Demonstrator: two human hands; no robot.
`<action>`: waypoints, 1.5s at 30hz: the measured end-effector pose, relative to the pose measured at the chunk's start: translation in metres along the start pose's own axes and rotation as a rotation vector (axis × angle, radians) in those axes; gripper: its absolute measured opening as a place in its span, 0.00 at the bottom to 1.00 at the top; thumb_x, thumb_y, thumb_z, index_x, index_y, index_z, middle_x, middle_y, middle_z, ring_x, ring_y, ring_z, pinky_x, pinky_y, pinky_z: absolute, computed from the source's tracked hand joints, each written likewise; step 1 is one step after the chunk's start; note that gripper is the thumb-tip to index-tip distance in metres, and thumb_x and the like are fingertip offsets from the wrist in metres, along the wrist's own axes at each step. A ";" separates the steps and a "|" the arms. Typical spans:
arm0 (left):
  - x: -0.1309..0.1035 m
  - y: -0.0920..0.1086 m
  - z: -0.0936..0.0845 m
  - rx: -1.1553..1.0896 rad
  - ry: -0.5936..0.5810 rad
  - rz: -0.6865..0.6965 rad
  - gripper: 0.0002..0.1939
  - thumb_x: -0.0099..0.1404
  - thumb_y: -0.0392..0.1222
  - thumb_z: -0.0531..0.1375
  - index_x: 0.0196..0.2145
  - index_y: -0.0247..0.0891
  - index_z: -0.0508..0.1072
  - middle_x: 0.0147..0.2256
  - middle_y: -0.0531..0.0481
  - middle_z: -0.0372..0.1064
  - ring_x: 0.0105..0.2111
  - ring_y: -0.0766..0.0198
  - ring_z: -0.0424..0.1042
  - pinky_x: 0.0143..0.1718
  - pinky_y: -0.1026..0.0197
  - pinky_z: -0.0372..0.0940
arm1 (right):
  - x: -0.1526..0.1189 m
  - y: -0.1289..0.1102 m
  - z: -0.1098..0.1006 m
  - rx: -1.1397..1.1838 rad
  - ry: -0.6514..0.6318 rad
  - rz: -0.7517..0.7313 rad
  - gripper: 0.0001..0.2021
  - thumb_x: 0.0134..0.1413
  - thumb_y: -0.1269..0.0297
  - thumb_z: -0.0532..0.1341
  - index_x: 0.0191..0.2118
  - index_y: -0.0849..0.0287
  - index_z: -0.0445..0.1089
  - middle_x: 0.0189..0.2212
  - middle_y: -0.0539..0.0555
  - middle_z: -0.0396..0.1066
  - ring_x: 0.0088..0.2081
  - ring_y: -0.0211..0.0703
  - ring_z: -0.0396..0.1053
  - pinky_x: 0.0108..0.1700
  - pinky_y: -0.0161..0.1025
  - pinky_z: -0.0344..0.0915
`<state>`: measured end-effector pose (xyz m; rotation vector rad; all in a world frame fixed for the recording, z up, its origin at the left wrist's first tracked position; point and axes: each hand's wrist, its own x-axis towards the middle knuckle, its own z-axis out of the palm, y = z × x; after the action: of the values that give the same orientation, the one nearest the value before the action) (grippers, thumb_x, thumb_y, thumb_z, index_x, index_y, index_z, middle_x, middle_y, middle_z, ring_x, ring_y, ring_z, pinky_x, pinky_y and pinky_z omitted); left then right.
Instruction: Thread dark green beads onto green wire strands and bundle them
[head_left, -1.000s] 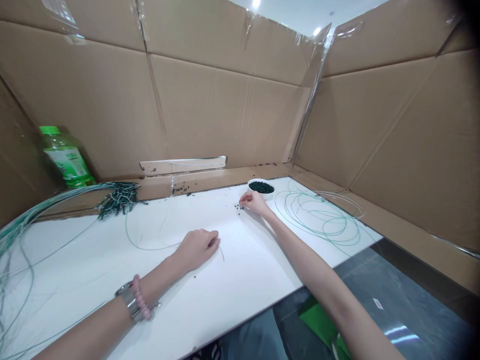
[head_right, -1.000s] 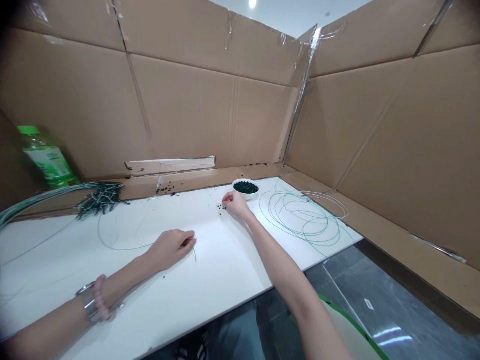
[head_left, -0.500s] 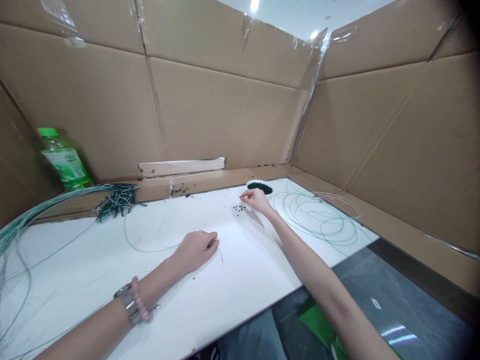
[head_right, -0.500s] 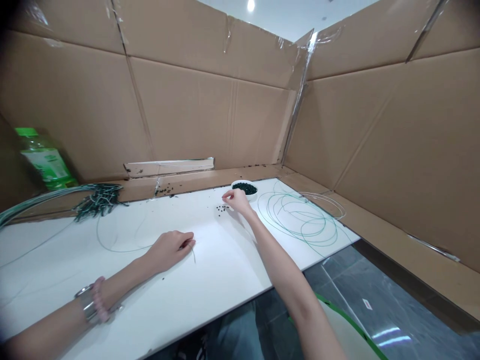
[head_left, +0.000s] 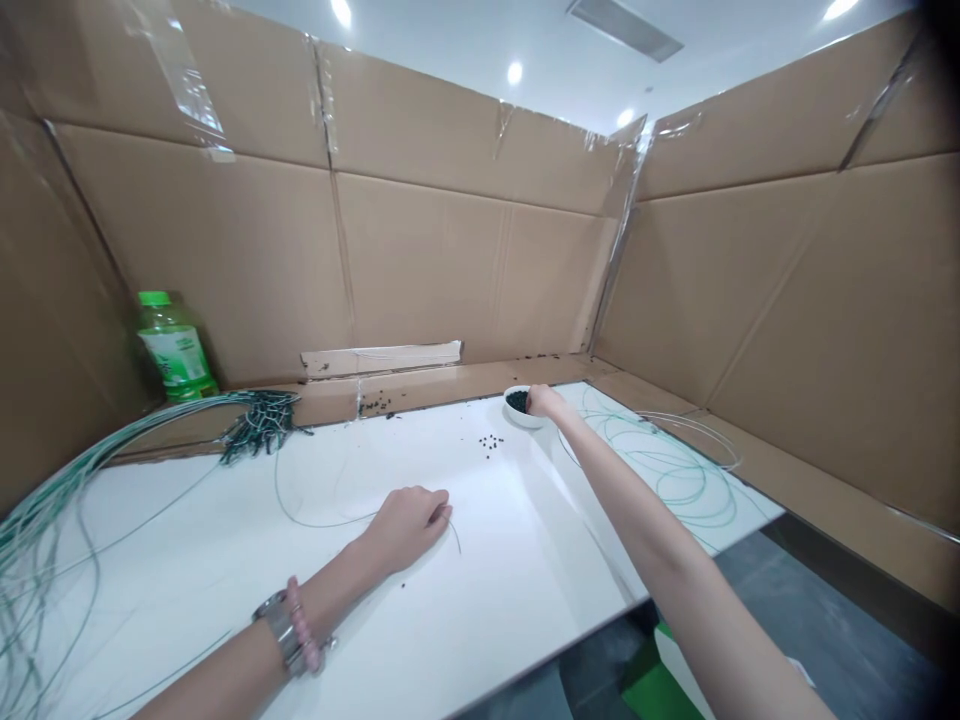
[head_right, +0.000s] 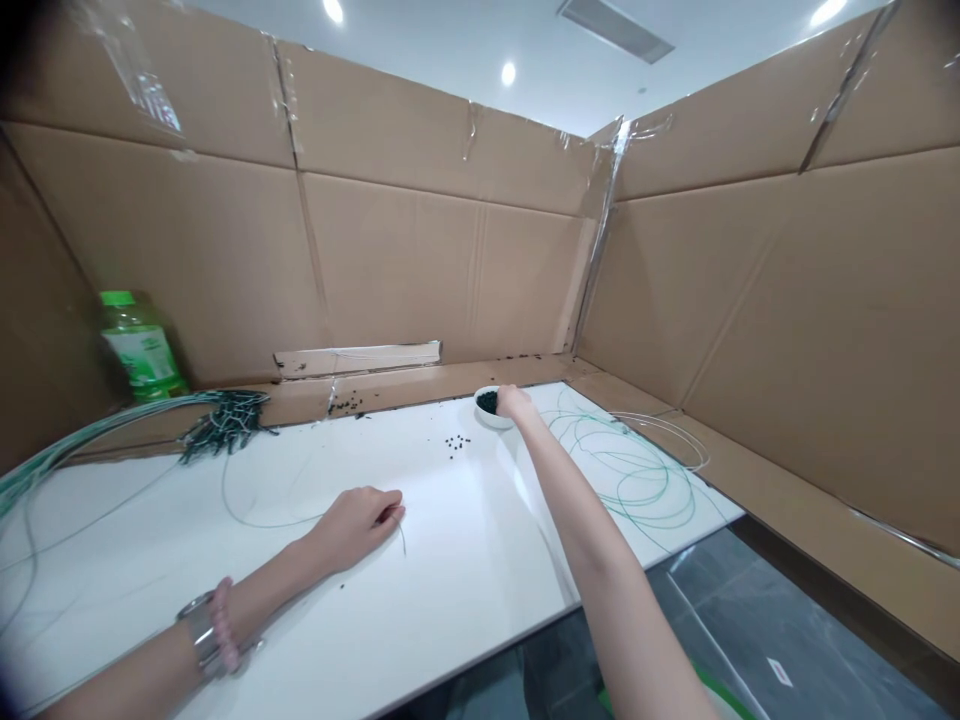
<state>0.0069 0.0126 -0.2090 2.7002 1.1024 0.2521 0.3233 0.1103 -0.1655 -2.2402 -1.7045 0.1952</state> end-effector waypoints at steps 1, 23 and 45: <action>0.000 0.000 0.000 0.002 0.001 0.003 0.14 0.65 0.41 0.45 0.23 0.38 0.57 0.22 0.49 0.65 0.24 0.63 0.63 0.27 0.62 0.47 | 0.001 0.000 0.002 -0.009 -0.005 0.000 0.13 0.60 0.61 0.58 0.48 0.60 0.67 0.48 0.58 0.68 0.45 0.43 0.69 0.45 0.43 0.69; 0.000 -0.001 0.000 0.018 0.020 0.007 0.14 0.66 0.41 0.46 0.23 0.38 0.61 0.23 0.49 0.65 0.25 0.63 0.65 0.27 0.62 0.49 | -0.021 -0.006 -0.006 0.128 0.099 -0.120 0.13 0.60 0.60 0.58 0.47 0.61 0.67 0.46 0.56 0.68 0.44 0.43 0.69 0.45 0.45 0.69; 0.000 -0.001 -0.001 -0.020 -0.005 0.004 0.14 0.65 0.43 0.45 0.22 0.38 0.55 0.22 0.50 0.62 0.24 0.64 0.60 0.27 0.62 0.47 | -0.052 0.000 0.055 0.402 -0.104 -0.294 0.13 0.60 0.60 0.59 0.46 0.63 0.68 0.43 0.55 0.70 0.41 0.41 0.70 0.42 0.43 0.70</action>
<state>0.0064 0.0133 -0.2083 2.6845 1.0880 0.2555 0.2930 0.0700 -0.2217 -1.6992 -1.8302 0.5379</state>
